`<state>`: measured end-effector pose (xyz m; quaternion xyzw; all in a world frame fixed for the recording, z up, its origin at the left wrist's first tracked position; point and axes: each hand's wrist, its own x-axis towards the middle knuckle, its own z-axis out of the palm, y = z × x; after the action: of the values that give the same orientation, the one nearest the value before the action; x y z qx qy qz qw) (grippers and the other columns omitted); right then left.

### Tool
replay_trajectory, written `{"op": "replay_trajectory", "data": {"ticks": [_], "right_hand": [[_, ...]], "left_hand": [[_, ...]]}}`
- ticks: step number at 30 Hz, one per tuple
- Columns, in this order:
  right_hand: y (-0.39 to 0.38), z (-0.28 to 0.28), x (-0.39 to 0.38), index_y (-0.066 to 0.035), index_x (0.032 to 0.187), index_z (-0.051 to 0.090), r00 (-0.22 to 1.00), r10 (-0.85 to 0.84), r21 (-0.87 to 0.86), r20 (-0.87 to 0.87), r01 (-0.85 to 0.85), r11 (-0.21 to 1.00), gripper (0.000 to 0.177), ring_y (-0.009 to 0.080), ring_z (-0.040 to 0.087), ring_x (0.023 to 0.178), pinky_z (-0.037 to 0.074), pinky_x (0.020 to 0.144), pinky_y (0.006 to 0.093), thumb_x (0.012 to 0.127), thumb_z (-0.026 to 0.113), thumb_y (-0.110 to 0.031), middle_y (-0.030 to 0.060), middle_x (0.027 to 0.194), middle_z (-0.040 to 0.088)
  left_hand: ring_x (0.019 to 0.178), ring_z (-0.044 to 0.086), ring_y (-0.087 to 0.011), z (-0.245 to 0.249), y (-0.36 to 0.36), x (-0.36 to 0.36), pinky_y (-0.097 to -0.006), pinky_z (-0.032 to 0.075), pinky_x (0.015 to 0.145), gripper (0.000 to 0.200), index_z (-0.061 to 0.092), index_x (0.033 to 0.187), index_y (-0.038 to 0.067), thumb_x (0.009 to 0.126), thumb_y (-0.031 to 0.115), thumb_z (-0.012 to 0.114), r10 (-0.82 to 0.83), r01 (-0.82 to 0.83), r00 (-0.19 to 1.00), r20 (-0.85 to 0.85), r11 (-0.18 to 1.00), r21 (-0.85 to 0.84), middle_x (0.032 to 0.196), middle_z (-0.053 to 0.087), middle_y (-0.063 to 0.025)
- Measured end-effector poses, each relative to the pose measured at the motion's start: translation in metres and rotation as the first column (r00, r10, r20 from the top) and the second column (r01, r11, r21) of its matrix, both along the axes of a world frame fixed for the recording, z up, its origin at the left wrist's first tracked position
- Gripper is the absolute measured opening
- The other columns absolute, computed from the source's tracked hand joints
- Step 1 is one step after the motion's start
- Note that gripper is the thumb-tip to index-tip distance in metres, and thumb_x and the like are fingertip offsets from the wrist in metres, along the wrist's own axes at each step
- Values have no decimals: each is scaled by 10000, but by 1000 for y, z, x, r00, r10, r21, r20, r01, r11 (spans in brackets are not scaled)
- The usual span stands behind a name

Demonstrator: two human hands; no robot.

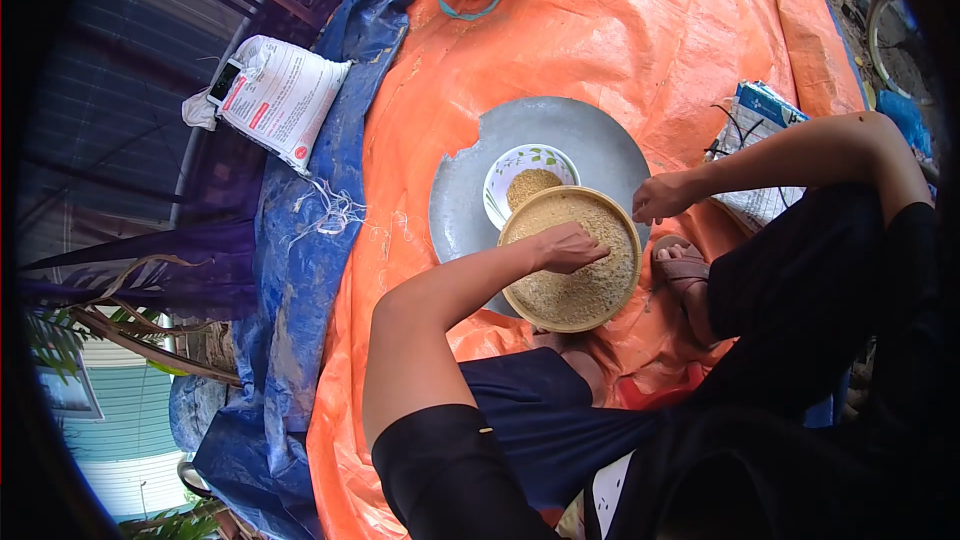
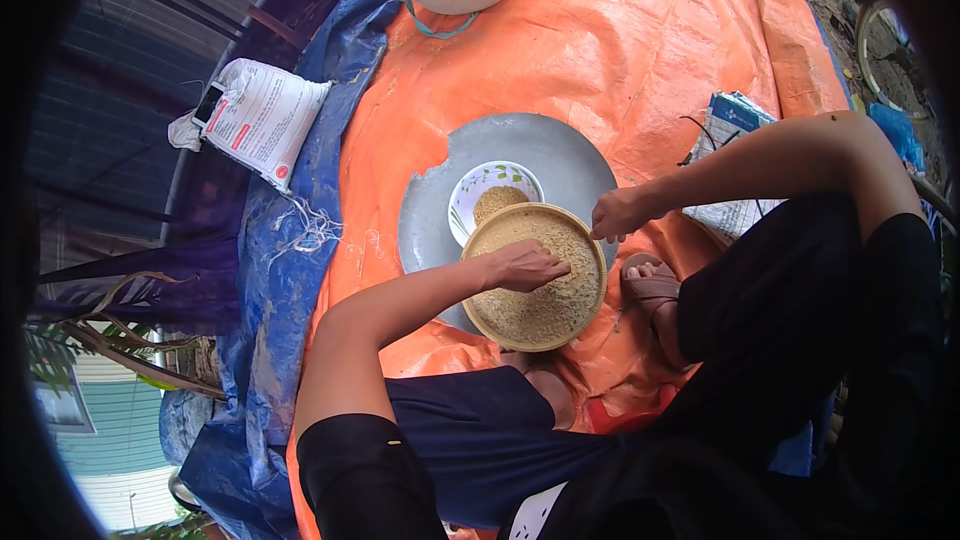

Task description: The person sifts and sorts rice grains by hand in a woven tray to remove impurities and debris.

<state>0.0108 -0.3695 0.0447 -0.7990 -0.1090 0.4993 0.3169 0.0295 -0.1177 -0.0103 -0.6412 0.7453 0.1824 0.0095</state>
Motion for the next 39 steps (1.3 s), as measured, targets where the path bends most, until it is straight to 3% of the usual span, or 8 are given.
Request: {"op": "replay_trajectory", "data": {"ticks": [17,39], "right_hand": [[-2,4,-2,-3,1084,629,1000,27,-18,13,-27,999,416,207,655,877,519,738,345,896,533,-361,123,989,675],[-1,8,-1,6,1057,631,999,5,-17,38,-4,1000,411,205,657,846,514,755,355,891,536,-357,120,961,673]], "left_hand": [[775,649,-300,10,-3,-2,-411,509,661,206,522,994,36,824,151,539,-10,7,998,-57,998,-58,829,598,-133],[705,652,-309,4,0,-2,-412,514,615,218,546,1013,34,813,121,527,-19,18,1000,-25,999,-33,746,602,-136]]}}
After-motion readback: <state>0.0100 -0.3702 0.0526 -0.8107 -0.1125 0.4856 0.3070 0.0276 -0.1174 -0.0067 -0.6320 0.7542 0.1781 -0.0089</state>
